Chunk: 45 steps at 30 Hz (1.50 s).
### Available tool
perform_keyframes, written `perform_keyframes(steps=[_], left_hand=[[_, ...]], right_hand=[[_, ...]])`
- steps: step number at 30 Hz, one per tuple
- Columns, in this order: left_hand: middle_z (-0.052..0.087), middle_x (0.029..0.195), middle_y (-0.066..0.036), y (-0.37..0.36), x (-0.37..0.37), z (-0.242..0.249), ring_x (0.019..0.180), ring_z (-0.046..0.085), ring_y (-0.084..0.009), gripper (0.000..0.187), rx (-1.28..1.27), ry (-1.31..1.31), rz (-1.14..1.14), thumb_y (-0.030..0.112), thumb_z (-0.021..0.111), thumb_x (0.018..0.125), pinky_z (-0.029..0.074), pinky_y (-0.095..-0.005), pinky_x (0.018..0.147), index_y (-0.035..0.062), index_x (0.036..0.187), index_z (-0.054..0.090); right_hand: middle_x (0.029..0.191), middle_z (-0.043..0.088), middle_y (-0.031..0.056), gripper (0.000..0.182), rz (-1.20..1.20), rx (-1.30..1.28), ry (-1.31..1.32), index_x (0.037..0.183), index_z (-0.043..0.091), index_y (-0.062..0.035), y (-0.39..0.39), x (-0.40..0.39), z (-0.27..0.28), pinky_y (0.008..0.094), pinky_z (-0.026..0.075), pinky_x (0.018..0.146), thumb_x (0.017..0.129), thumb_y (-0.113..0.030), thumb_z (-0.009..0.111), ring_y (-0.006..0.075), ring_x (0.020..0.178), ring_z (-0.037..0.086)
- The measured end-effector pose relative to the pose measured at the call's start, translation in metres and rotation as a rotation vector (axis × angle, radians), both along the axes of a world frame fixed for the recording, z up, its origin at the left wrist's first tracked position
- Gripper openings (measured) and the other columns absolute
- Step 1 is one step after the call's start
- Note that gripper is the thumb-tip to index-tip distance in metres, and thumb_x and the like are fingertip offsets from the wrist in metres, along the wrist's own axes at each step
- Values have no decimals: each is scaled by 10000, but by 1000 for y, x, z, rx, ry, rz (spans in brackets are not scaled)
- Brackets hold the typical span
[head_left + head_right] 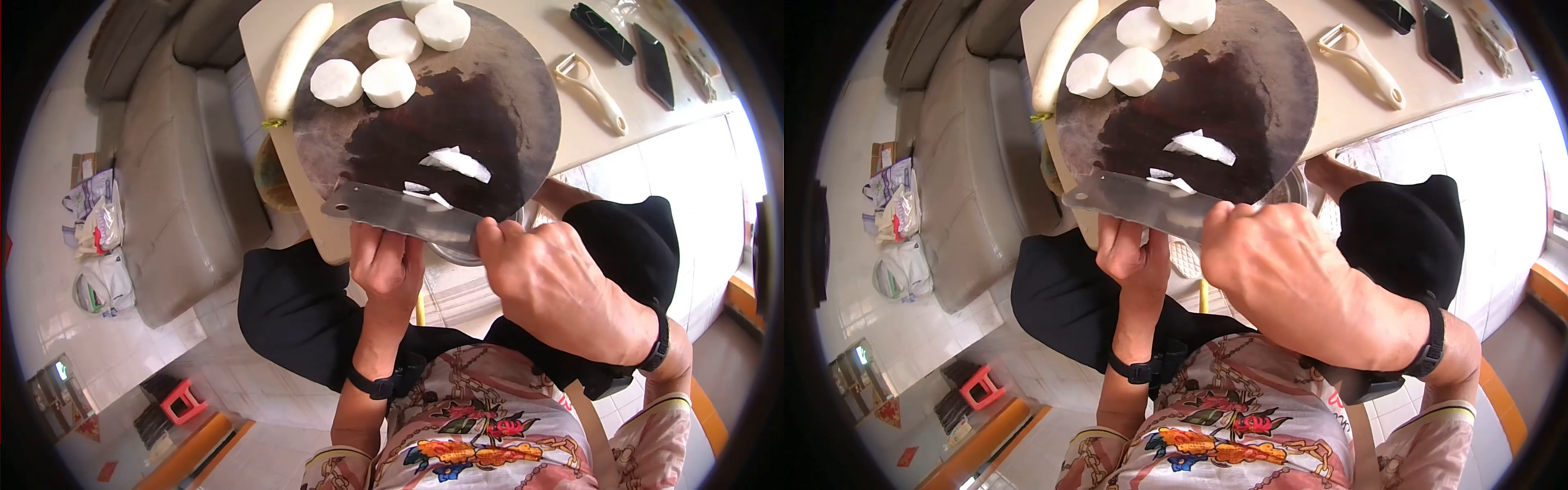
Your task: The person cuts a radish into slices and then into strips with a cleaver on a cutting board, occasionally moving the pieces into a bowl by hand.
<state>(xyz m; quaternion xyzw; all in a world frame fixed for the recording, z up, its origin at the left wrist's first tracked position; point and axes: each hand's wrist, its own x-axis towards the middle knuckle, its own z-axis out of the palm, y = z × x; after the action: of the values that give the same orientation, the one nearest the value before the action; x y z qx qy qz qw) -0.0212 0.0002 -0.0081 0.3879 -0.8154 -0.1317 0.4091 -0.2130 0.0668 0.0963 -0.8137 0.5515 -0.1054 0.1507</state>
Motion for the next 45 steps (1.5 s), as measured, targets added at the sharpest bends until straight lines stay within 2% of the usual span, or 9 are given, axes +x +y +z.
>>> perform_keyframes(steps=[3,7,10,11,14,18,21,30,45], left_hand=[[673,952,-144,-3,-2,-4,865,654,-344,245,-31,52,-24,-123,745,692,544,-408,765,-31,916,708],[666,931,-133,-3,-3,-5,843,647,-327,228,-43,69,-25,-122,747,694,541,-399,742,-27,896,701],[668,930,-133,-4,-4,-9,849,653,-322,233,-69,88,-20,-122,748,689,541,-395,744,-27,897,702],[671,932,-133,-2,-2,-10,850,654,-325,242,-51,77,-6,-126,745,685,541,-396,747,-26,901,705],[675,935,-138,-2,-4,-3,852,657,-334,257,-67,43,12,-135,739,677,543,-401,754,-27,907,707],[696,1056,-176,-2,-1,-4,880,707,-307,270,-78,-6,16,-145,720,712,572,-344,734,-26,954,719],[679,937,-151,0,-3,-5,858,656,-354,265,-23,48,10,-149,729,667,542,-405,766,-37,907,709],[690,1059,-180,-1,-1,-2,906,713,-326,287,-45,-4,17,-142,729,694,575,-355,773,-14,951,730],[706,1030,-161,0,3,-5,908,719,-326,322,-33,-25,26,-109,759,673,576,-354,796,5,975,748]], right_hand=[[592,595,157,104,-36,-12,-61,747,555,39,-7,3,0,369,506,507,686,-4,626,300,544,653],[666,593,188,128,-181,148,-185,899,554,43,-1,-7,-9,451,500,592,773,52,573,395,646,627],[642,583,183,153,-208,52,-227,954,568,55,8,-10,-10,448,499,584,803,41,584,398,632,624],[675,598,181,148,-158,17,-235,835,525,35,10,-10,-10,419,512,531,704,27,592,354,579,637],[680,595,172,154,-129,88,-232,833,529,39,15,-7,-6,408,511,524,698,21,601,350,588,643],[704,609,169,317,-85,39,-185,966,578,132,17,-10,-6,386,514,519,684,-3,631,322,584,655],[709,611,169,380,-71,72,-104,1015,579,159,17,-12,-5,381,519,531,682,-12,639,314,589,658],[732,613,184,381,-81,114,-211,1019,574,152,17,-13,-1,397,512,536,675,3,642,344,604,653],[755,608,194,414,-59,170,-145,1103,543,168,17,-10,4,394,499,540,708,59,602,351,607,632]])
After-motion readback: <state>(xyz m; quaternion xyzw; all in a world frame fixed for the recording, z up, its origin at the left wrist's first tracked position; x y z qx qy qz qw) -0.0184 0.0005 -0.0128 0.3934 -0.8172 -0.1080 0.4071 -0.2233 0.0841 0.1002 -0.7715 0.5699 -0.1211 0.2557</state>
